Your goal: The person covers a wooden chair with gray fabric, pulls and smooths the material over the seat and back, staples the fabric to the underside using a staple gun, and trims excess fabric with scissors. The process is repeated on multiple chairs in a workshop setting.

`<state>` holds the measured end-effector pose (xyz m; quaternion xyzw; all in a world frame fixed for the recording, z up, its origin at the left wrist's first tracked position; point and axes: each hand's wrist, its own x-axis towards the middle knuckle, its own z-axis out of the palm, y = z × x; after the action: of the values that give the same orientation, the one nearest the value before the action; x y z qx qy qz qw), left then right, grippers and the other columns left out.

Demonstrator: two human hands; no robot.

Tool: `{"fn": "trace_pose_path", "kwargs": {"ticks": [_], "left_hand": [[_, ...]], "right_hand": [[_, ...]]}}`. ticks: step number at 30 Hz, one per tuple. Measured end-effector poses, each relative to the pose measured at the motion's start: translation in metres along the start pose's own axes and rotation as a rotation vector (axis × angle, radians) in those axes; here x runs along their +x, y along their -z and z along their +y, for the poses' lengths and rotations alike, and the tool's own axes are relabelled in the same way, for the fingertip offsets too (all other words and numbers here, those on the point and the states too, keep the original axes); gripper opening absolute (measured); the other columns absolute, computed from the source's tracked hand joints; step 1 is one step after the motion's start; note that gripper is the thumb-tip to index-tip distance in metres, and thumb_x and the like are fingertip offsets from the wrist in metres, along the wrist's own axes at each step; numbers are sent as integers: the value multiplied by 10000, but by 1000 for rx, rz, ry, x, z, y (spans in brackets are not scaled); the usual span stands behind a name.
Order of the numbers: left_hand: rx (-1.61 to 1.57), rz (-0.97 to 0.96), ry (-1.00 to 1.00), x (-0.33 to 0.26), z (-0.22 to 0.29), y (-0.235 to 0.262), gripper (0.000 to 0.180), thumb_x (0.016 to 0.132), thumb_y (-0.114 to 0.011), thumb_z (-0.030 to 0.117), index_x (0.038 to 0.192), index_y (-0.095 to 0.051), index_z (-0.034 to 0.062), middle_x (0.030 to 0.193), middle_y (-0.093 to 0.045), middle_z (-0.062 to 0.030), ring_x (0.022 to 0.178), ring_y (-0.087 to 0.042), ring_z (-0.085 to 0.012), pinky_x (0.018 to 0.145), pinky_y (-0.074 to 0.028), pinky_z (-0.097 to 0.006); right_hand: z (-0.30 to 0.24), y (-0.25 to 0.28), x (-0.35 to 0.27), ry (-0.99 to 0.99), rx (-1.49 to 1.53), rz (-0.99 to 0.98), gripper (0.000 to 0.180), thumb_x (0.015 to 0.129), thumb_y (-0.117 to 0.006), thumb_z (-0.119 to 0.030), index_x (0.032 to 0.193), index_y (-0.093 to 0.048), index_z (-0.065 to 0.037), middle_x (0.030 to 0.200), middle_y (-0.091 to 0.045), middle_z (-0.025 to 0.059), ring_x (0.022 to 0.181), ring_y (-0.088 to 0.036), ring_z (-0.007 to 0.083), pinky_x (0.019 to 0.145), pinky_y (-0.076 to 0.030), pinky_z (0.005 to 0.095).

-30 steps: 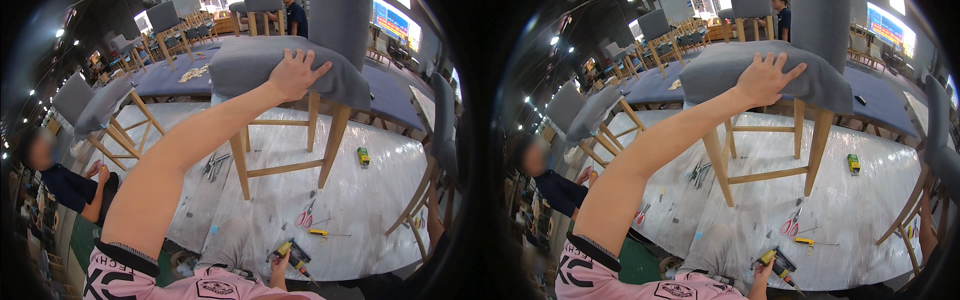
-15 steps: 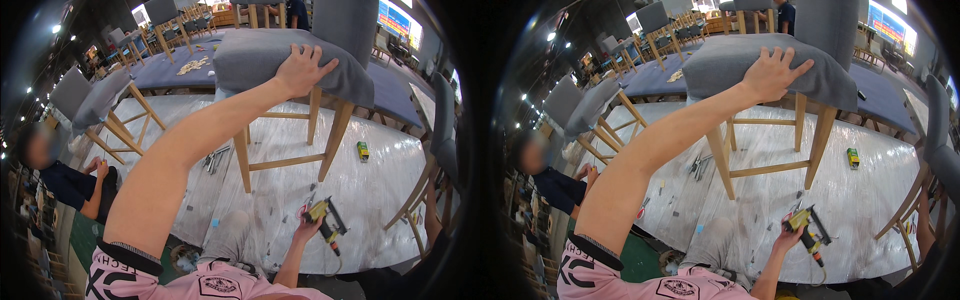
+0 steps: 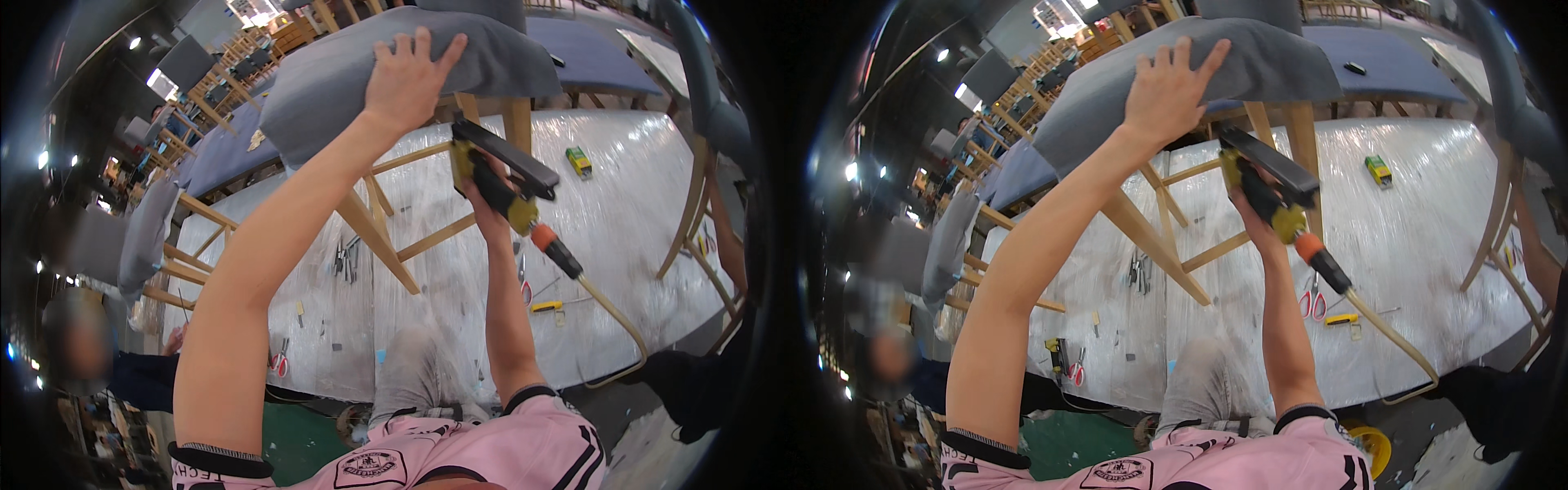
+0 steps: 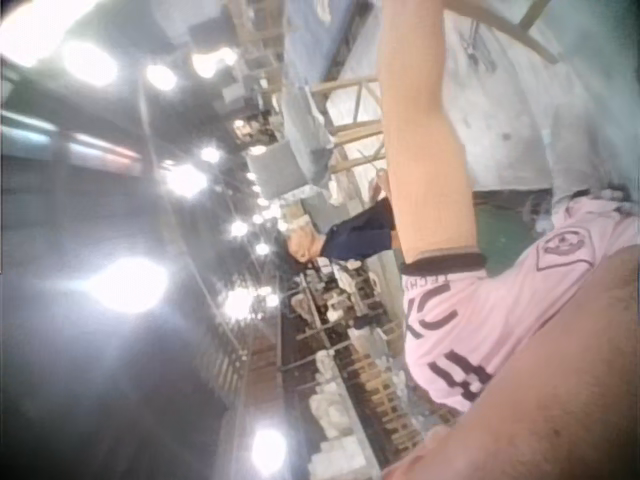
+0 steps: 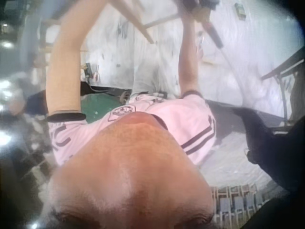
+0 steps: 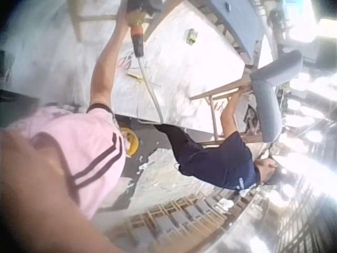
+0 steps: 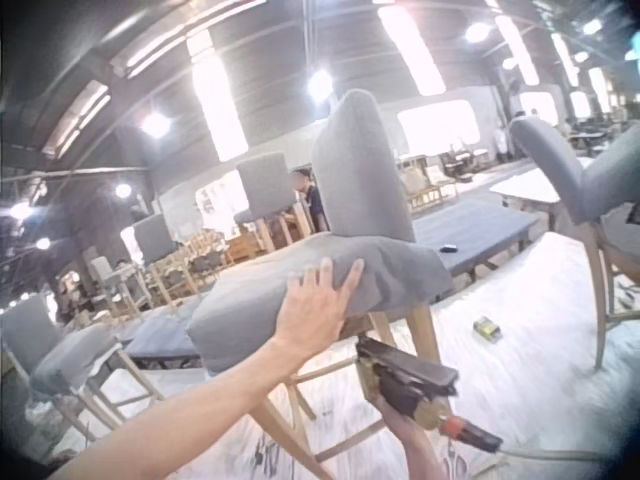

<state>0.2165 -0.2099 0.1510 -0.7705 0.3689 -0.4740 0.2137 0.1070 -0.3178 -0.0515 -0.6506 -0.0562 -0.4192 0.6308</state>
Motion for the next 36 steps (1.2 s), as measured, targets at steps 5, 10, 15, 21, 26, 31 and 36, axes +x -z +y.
{"fn": "trace_pose_path", "kwargs": {"ticks": [5,10,15,21,26,31,36], "left_hand": [[61,-3,-6,1,1,-6,1001,791,-842,347,1624,-290,297,1357,-518,-193,1070,-605,-355,856,-493,-539],[22,-54,3,4,2,-3,881,812,-768,222,1590,-361,306,1354,-525,-197,1144,-569,-393,896,-464,-607],[-1,-60,15,4,-1,-4,859,834,-755,245,1592,-356,309,1356,-519,-202,1153,-565,-400,928,-448,-632],[25,-42,34,4,0,-5,899,819,-775,223,1601,-339,308,1361,-502,-192,1144,-563,-377,922,-461,-593],[40,-58,22,3,-2,-6,788,884,-705,267,1590,-357,309,1344,-509,-208,1139,-553,-388,945,-437,-635],[33,-50,21,3,-1,-4,788,876,-708,262,1585,-368,308,1343,-504,-205,1135,-548,-387,940,-437,-630],[0,-62,32,-1,15,21,911,814,-770,233,1610,-332,291,1411,-476,-204,1159,-531,-381,969,-443,-613]], "right_hand": [[12,-15,19,-2,1,-40,513,882,-729,-73,1373,-582,-72,1298,-639,96,1183,-607,220,1074,-453,361],[11,-21,30,23,93,-67,567,835,-661,-42,1395,-577,-61,1306,-624,112,1208,-578,194,1089,-431,364],[3,-21,38,66,41,-91,553,832,-652,-37,1380,-587,-77,1299,-626,98,1192,-580,197,1070,-437,358],[-9,-20,44,112,-25,-84,465,830,-638,-14,1290,-600,-72,1224,-620,81,1116,-591,202,1033,-454,354],[-13,-18,45,79,-17,-115,448,832,-618,13,1272,-593,-71,1192,-615,80,1115,-578,196,1032,-448,343],[-12,-16,44,30,10,-133,513,837,-619,28,1342,-569,-45,1284,-612,78,1184,-568,192,1069,-430,336],[12,18,-22,-177,163,-3,586,858,-637,24,1435,-539,-15,1393,-595,114,1301,-544,212,1130,-387,349]]}}
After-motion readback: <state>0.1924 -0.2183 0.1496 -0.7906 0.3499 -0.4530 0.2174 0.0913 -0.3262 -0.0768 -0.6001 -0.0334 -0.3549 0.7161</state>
